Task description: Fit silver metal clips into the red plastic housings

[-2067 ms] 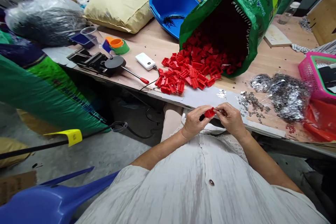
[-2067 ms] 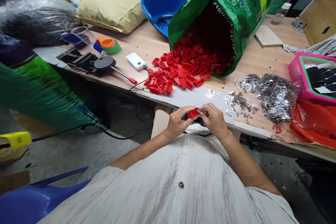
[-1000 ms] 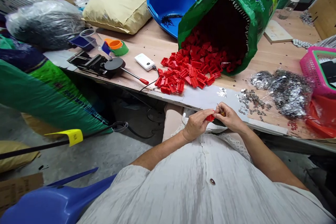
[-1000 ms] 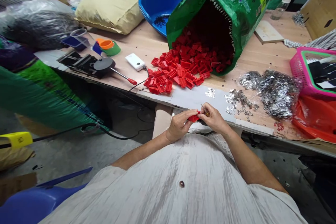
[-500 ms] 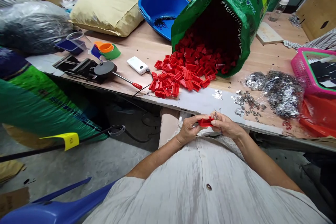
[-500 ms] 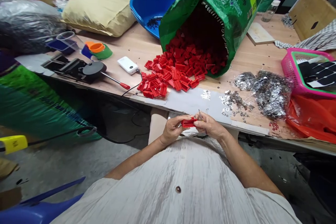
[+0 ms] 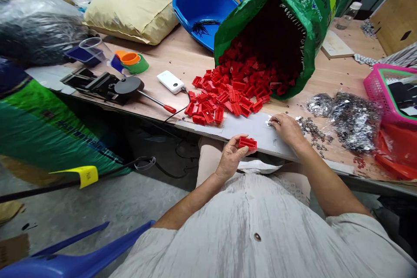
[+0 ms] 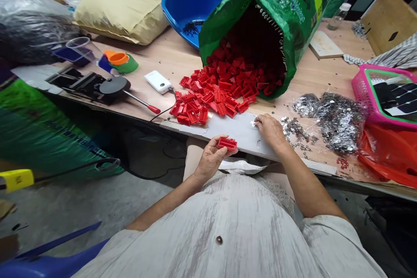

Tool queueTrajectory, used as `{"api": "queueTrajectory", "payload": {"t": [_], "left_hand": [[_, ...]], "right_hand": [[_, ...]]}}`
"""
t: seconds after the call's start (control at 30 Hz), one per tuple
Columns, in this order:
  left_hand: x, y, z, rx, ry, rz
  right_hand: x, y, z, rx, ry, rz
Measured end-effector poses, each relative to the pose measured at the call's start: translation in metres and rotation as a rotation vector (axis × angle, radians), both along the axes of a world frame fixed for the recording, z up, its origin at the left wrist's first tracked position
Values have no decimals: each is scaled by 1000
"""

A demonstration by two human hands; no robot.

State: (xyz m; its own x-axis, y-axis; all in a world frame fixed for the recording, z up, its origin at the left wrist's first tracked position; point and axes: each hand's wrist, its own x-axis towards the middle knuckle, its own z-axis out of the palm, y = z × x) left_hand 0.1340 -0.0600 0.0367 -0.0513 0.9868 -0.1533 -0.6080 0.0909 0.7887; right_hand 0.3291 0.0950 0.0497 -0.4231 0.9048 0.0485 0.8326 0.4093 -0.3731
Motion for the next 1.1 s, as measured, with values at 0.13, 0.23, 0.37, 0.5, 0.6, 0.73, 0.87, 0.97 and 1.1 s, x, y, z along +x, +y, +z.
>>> {"api": "queueTrajectory", "payload": {"t": [0.13, 0.23, 0.37, 0.5, 0.6, 0.73, 0.87, 0.97, 1.1], "left_hand": [[-1, -1, 5, -18, -36, -20], [-2, -1, 5, -26, -22, -28], [-3, 0, 5, -35, -32, -31], [-1, -1, 6, -61, -77, -17], [0, -2, 8, -75, -103, -19], [1, -2, 9, -106, -114, -9], [2, -3, 9, -132, -110, -6], [4, -4, 10, -133, -107, -6], [5, -5, 10, -137, -98, -9]], "right_hand": [[-13, 9, 0, 6, -104, 9], [-18, 14, 3, -26, -153, 41], [-19, 17, 6, -43, -148, 82], [-17, 11, 7, -13, -5, 90], [-13, 5, 3, 5, 182, 99], [-4, -3, -6, -80, 348, 87], [6, -12, -12, -140, 395, 68], [11, -18, -12, -150, 380, 87], [15, -24, -10, -124, 374, 103]]}}
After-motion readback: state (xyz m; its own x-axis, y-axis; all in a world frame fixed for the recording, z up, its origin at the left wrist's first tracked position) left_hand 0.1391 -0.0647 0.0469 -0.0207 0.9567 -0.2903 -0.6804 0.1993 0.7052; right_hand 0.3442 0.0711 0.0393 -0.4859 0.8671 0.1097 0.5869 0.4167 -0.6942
